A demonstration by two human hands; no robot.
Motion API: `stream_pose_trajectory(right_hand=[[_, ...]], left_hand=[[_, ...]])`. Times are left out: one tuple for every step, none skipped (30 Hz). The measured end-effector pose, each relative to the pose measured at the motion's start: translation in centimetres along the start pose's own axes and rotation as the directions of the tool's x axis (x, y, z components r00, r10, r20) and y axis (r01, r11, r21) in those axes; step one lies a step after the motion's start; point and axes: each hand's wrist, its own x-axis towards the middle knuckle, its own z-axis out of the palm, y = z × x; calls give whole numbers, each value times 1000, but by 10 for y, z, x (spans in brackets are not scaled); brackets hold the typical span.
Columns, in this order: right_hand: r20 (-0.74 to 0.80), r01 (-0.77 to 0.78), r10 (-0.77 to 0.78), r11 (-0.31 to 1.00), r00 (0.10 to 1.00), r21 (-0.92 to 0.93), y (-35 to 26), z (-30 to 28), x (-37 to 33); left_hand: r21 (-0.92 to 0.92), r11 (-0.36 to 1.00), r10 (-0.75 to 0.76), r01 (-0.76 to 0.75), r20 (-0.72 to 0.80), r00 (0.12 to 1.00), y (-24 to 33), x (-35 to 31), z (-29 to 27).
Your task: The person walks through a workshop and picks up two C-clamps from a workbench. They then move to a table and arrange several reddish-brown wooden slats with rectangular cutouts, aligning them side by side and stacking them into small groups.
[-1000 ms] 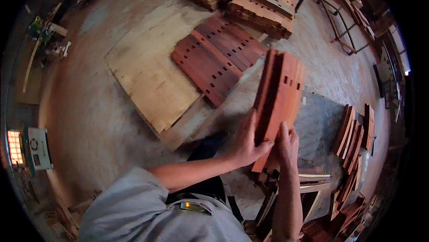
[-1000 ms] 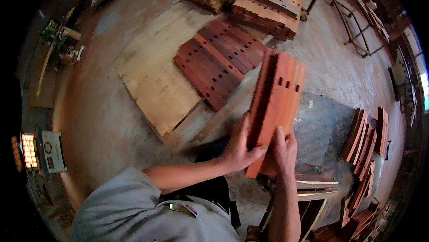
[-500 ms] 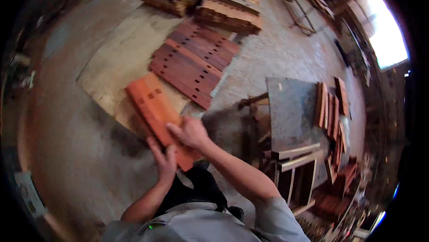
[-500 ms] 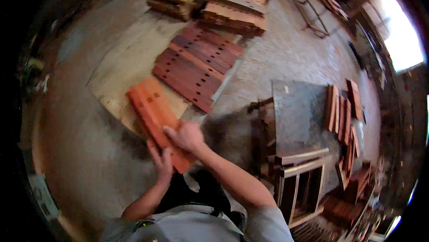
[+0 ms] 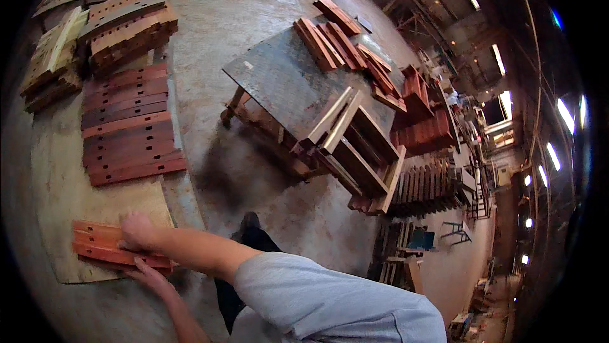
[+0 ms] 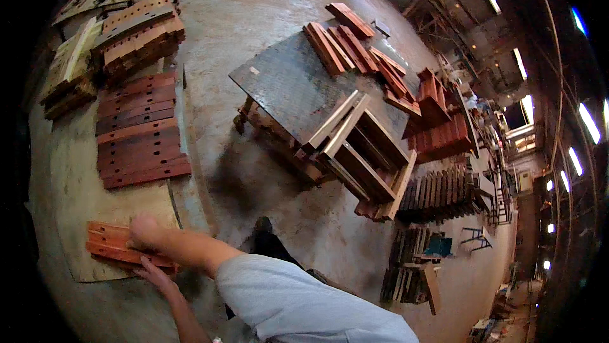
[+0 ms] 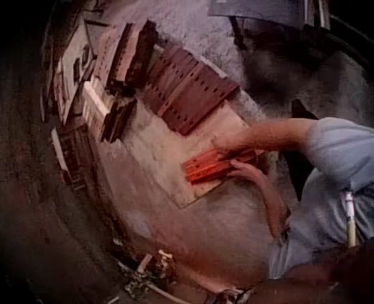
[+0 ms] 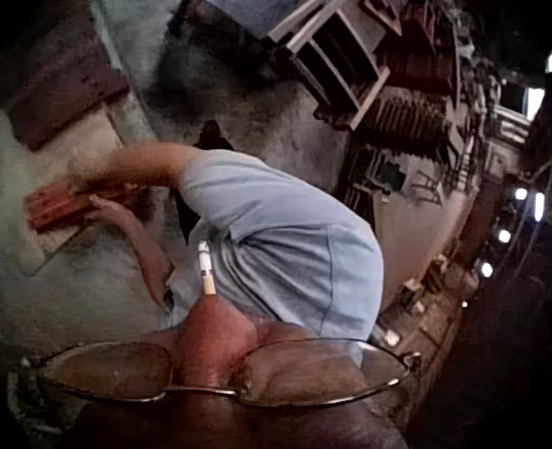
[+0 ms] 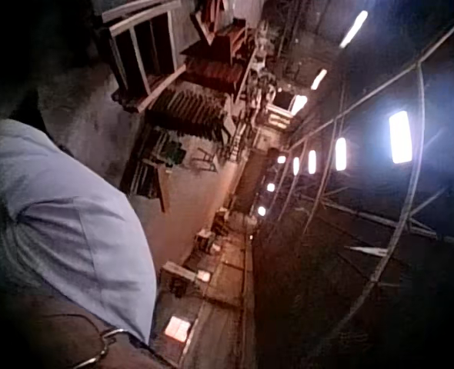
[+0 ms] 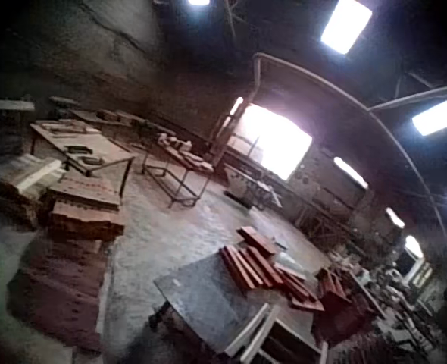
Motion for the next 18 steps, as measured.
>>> stream_pose_trajectory(right_hand=[[2,12,-12,1000,1000,-7,3,4,-1],[-39,0,0,1000,999,2,4,1,-4],[-85,-6,7,1000,996,21,2,-1,-8],[-129,-11,16,999,991,39,1,-4,-10],[-165,-23,45,991,985,130,3,-3,-11],[-198,-32,77,975,977,221,9,1,-12],[-229,-38,114,950,967,310,16,3,-14],[-284,4,112,926,952,378,23,-2,-30],[-332,55,101,900,938,432,35,-15,-63],[-383,116,90,868,920,483,46,-24,-89],[-384,86,129,866,914,493,68,-18,-108],[-384,63,158,862,910,503,88,-14,-128],[-208,-98,270,797,940,596,96,-38,-164],[-314,-91,336,798,888,596,134,-3,-182],[-214,-179,400,743,891,645,153,-7,-213],[-217,-239,503,691,837,682,170,-3,-247],[-184,-283,591,608,785,742,196,15,-267],[-245,-245,623,594,743,766,219,32,-291]], left_hand=[[-2,1000,21,-21,34,999,-5,2,-7],[-8,999,48,-48,69,996,-5,6,-8],[26,999,27,-28,42,999,32,-14,3],[37,999,-15,12,71,997,32,-9,1],[56,997,-57,52,98,994,31,-7,-5],[78,993,-101,91,125,987,31,-6,-8],[80,993,-94,84,133,987,30,-7,-9],[80,994,-90,80,133,987,34,-12,-8],[71,994,-89,81,120,989,36,-15,-9],[66,994,-88,82,97,991,26,-2,-16],[65,994,-91,86,89,992,5,13,-26],[63,994,-92,88,72,993,-12,23,-36],[124,989,-86,78,58,995,-21,23,-48],[199,978,-76,59,77,994,-23,22,-54],[263,964,-64,43,70,995,-23,25,-61],[265,963,-56,43,43,997,-17,15,-62],[271,962,-40,32,23,999,-4,0,-60],[270,963,-28,27,-1,1000,3,-11,-56]])
